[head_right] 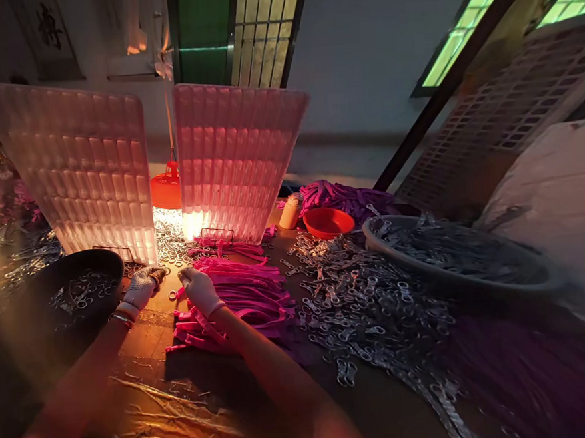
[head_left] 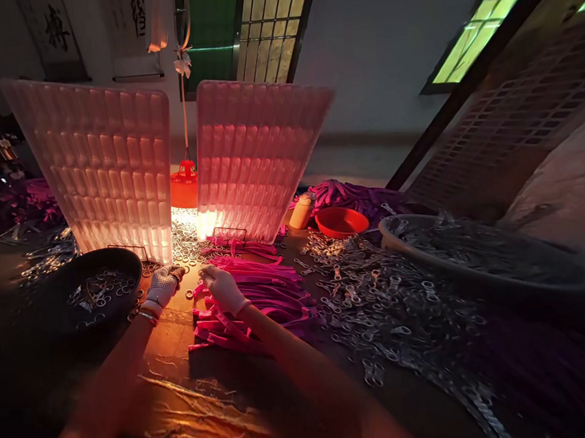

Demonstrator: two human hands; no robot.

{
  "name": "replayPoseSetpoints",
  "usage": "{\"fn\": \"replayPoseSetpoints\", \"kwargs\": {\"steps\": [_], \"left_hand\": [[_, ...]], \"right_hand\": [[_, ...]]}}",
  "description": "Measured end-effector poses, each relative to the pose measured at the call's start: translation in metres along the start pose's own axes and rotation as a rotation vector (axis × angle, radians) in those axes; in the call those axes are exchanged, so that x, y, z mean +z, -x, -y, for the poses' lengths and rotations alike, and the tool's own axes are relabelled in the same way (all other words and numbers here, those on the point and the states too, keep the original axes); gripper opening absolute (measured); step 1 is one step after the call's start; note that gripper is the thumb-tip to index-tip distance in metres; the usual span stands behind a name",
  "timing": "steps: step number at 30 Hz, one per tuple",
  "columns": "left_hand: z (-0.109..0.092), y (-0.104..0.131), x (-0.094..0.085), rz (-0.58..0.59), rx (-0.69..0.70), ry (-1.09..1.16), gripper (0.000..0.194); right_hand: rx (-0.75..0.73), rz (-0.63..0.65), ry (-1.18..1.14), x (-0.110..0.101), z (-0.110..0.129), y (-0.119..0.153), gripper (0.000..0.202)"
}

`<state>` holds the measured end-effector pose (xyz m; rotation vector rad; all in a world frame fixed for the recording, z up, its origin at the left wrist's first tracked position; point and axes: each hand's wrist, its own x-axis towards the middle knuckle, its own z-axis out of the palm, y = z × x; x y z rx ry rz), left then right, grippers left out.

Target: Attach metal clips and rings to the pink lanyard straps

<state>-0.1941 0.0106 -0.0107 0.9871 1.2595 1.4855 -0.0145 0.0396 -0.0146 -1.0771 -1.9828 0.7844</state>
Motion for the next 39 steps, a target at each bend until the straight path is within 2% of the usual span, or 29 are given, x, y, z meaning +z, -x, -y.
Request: {"fn": "replayPoseSetpoints", "kwargs": {"steps": [3, 5, 9, 12, 14, 16, 20, 22, 26, 28, 30, 33, 35, 39], "left_hand": [[0.002, 0.032, 0.011, 0.111, -0.042, 0.004, 0.016], [0.005, 0.055, 0.017, 0.184, -0.088, 0.021, 0.021], [0.018, 0.109, 0.023, 0.319, -0.242, 0.044, 0.026], [0.034, 0.147, 0.027, 0.427, -0.386, 0.042, 0.031], [0.042, 0.167, 0.03, 0.471, -0.415, -0.014, 0.034], [0.046, 0.179, 0.035, 0.498, -0.388, -0.105, 0.035], [0.047, 0.186, 0.05, 0.574, -0.418, -0.212, 0.038], [0.049, 0.186, 0.06, 0.588, -0.485, -0.174, 0.039], [0.055, 0.192, 0.088, 0.524, -0.681, 0.039, 0.035], [0.056, 0.196, 0.101, 0.531, -0.833, 0.135, 0.035], [0.056, 0.198, 0.109, 0.506, -0.942, 0.206, 0.037], [0.056, 0.19, 0.116, 0.435, -0.919, 0.247, 0.037], [0.054, 0.18, 0.122, 0.457, -0.844, 0.219, 0.034], [0.045, 0.163, 0.142, 0.536, -0.825, 0.176, 0.025]], "right_hand": [[-0.051, 0.019, 0.088, -0.005, 0.009, 0.009, 0.021], [-0.084, 0.07, 0.147, -0.01, 0.014, 0.024, 0.017], [-0.115, 0.172, 0.228, -0.021, 0.019, 0.083, 0.021], [-0.163, 0.2, 0.27, -0.029, 0.017, 0.132, 0.015], [-0.17, 0.206, 0.233, -0.034, 0.014, 0.156, 0.015], [-0.123, 0.233, 0.2, -0.039, 0.013, 0.173, 0.018], [-0.133, 0.348, 0.464, -0.055, 0.017, 0.196, 0.015], [-0.103, 0.338, 0.548, -0.061, 0.019, 0.208, 0.019], [0.251, 0.293, 0.365, -0.07, 0.015, 0.234, 0.024], [0.319, 0.222, 0.244, -0.076, 0.01, 0.249, 0.025], [0.313, 0.085, 0.13, -0.085, 0.002, 0.263, 0.025], [0.313, -0.153, 0.071, -0.101, -0.016, 0.281, 0.027], [0.308, -0.248, 0.168, -0.11, -0.03, 0.29, 0.026], [0.212, -0.243, 0.398, -0.115, -0.044, 0.285, 0.022]]}}
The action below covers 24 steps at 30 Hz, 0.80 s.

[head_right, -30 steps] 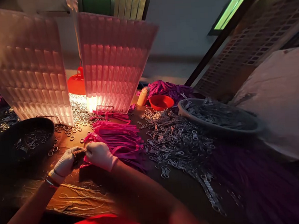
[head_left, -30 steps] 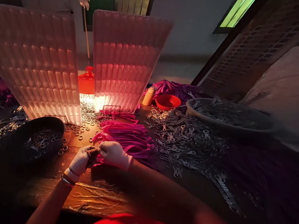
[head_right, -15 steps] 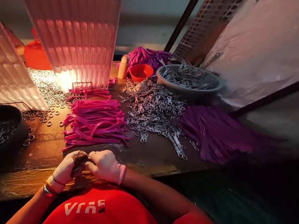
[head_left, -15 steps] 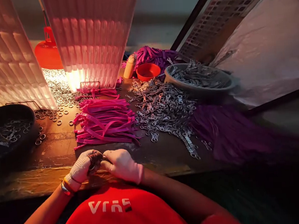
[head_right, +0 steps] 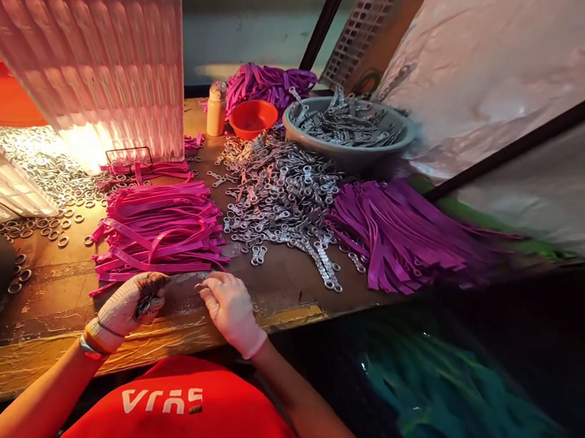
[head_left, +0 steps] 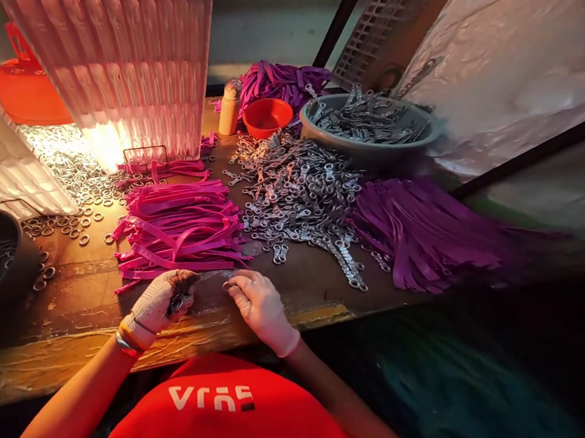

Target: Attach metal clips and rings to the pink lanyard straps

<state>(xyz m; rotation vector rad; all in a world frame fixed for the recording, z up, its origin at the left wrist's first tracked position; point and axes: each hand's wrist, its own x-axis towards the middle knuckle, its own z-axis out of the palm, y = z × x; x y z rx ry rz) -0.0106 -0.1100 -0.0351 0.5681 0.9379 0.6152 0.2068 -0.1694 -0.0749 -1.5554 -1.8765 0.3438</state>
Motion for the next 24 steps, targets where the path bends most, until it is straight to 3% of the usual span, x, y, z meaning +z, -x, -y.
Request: {"fn": "replayPoseSetpoints", "kwargs": {"steps": [3, 5, 10, 13, 16, 21, 24], "left_hand": [[-0.007, 0.001, 0.007, 0.024, -0.044, 0.1, 0.018], [-0.008, 0.009, 0.003, 0.014, -0.052, 0.26, 0.014], [-0.003, 0.039, -0.027, -0.133, 0.13, 0.499, 0.017], [-0.007, 0.052, -0.044, -0.201, 0.183, 0.56, 0.019], [-0.024, 0.054, -0.062, -0.245, 0.233, 0.641, 0.023], [-0.072, 0.055, -0.092, -0.297, 0.355, 0.653, 0.032], [-0.072, 0.057, -0.096, -0.306, 0.321, 0.545, 0.029]], "right_hand": [[-0.135, 0.056, 0.04, 0.009, 0.015, -0.021, 0.017], [-0.223, 0.106, 0.082, 0.017, 0.031, -0.038, 0.016], [-0.39, 0.211, 0.208, 0.043, 0.07, -0.072, 0.02], [-0.385, 0.269, 0.299, 0.059, 0.084, -0.085, 0.022], [-0.35, 0.313, 0.334, 0.069, 0.089, -0.089, 0.022], [-0.296, 0.189, 0.019, 0.063, 0.08, -0.085, 0.018], [-0.243, 0.088, -0.274, 0.051, 0.078, -0.078, 0.019]]}}
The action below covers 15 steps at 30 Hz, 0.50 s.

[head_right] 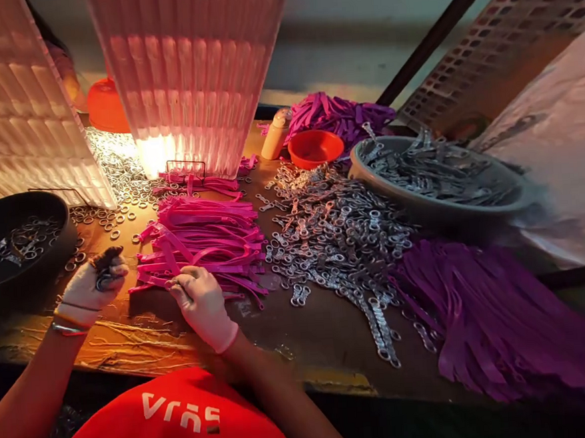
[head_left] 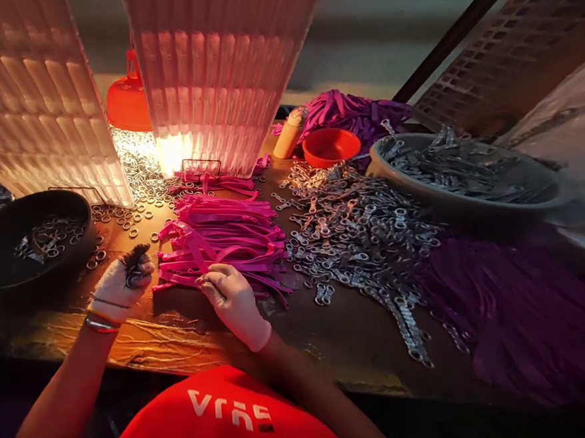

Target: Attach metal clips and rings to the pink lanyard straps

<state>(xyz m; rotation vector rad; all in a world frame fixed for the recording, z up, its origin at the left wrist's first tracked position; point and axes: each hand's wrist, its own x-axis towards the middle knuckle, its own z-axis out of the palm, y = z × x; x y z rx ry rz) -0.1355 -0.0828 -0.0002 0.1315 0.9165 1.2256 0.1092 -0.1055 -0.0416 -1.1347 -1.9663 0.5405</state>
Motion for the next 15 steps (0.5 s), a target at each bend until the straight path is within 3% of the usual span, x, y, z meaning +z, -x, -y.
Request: {"fn": "replayPoseSetpoints", "kwargs": {"steps": [3, 6, 8, 11, 15], "left_hand": [[0.03, 0.006, -0.009, 0.025, -0.127, -0.167, 0.01], [0.066, 0.009, -0.018, 0.093, -0.17, -0.274, 0.018], [0.079, 0.009, -0.021, 0.113, -0.138, -0.284, 0.023], [0.079, 0.008, -0.019, 0.111, -0.094, -0.309, 0.03], [0.07, 0.011, -0.01, 0.146, -0.064, -0.424, 0.021]], "right_hand": [[-0.019, 0.002, -0.151, -0.006, 0.01, 0.012, 0.021], [-0.068, 0.14, -0.114, 0.0, 0.017, 0.031, 0.017], [-0.076, 0.209, -0.03, 0.008, 0.018, 0.045, 0.013], [-0.036, 0.256, 0.005, 0.014, 0.018, 0.057, 0.011], [0.042, 0.318, -0.357, -0.005, 0.024, 0.052, 0.015]]}}
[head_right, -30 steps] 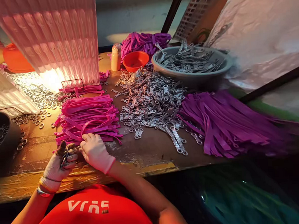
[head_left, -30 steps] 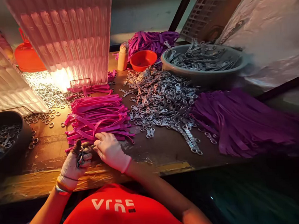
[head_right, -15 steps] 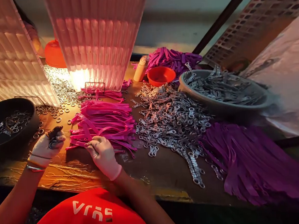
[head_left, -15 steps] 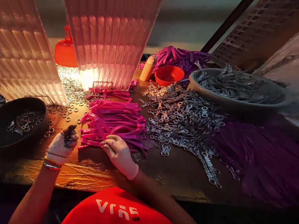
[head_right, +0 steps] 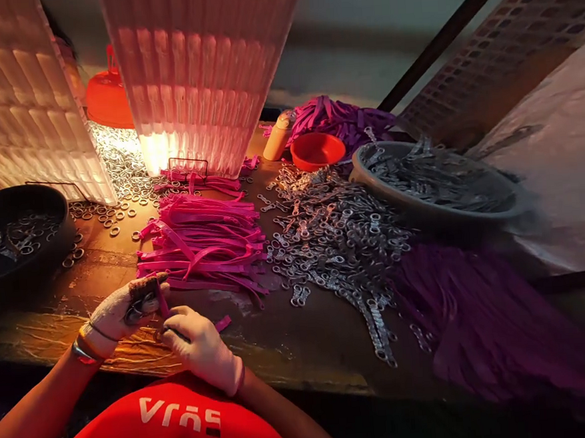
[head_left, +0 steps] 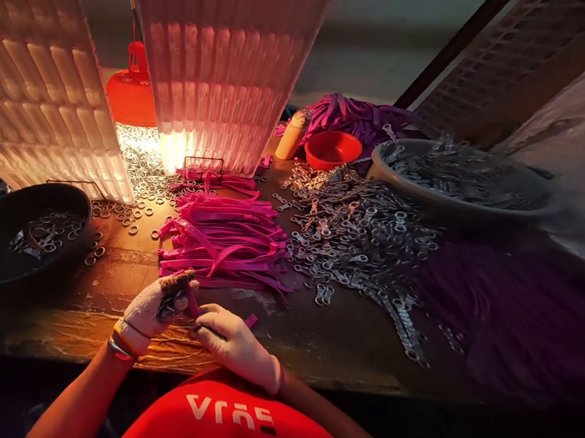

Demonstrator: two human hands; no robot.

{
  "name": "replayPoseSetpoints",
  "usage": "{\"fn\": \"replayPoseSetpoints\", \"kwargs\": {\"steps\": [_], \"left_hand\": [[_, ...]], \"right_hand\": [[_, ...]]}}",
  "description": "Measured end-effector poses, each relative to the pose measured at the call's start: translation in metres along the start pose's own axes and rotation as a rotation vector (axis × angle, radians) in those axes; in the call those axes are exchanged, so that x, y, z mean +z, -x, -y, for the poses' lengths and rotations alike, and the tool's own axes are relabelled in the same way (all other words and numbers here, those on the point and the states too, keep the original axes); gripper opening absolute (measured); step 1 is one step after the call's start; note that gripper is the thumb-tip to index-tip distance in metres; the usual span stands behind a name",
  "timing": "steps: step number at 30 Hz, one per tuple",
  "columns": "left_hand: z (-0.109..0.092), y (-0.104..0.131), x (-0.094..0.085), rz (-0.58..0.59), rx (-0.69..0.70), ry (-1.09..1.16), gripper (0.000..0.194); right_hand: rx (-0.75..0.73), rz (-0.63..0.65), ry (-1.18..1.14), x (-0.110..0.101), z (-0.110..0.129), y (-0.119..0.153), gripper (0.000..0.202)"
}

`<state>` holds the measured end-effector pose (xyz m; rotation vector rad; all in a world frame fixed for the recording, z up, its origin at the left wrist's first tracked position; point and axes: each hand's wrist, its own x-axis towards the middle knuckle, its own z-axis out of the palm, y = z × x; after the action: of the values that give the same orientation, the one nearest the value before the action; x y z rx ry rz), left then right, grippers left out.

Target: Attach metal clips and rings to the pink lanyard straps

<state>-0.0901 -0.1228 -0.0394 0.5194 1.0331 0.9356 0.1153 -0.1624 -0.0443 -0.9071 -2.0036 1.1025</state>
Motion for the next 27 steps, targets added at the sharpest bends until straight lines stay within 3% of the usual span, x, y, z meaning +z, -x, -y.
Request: {"fn": "replayPoseSetpoints", "kwargs": {"steps": [3, 7, 10, 13, 19, 21, 24, 27], "left_hand": [[-0.001, 0.002, 0.012, 0.069, 0.035, -0.163, 0.025], [0.007, 0.002, 0.037, 0.131, 0.1, -0.307, 0.024], [0.015, 0.001, 0.05, 0.133, 0.021, -0.356, 0.028], [0.021, 0.0, 0.052, 0.157, -0.067, -0.413, 0.036], [0.024, -0.004, 0.049, 0.205, -0.053, -0.632, 0.03], [0.023, -0.006, 0.054, 0.256, 0.031, -0.777, 0.022], [0.023, -0.009, 0.062, 0.299, 0.218, -0.912, 0.013], [0.027, -0.013, 0.063, 0.291, 0.085, -0.821, 0.018]], "right_hand": [[0.036, -0.111, -0.145, -0.022, 0.009, -0.003, 0.018], [0.075, -0.228, 0.077, -0.038, 0.004, -0.006, 0.019], [0.12, -0.184, 0.345, -0.042, -0.003, -0.008, 0.02], [0.187, -0.064, 0.557, -0.044, -0.001, -0.008, 0.019], [0.21, 0.148, 0.954, -0.046, 0.013, -0.003, 0.02], [0.192, 0.189, 1.006, -0.044, 0.01, 0.0, 0.02], [0.259, 0.153, 0.938, -0.042, 0.001, 0.005, 0.021], [0.346, 0.003, 0.802, -0.044, -0.005, 0.008, 0.026]]}}
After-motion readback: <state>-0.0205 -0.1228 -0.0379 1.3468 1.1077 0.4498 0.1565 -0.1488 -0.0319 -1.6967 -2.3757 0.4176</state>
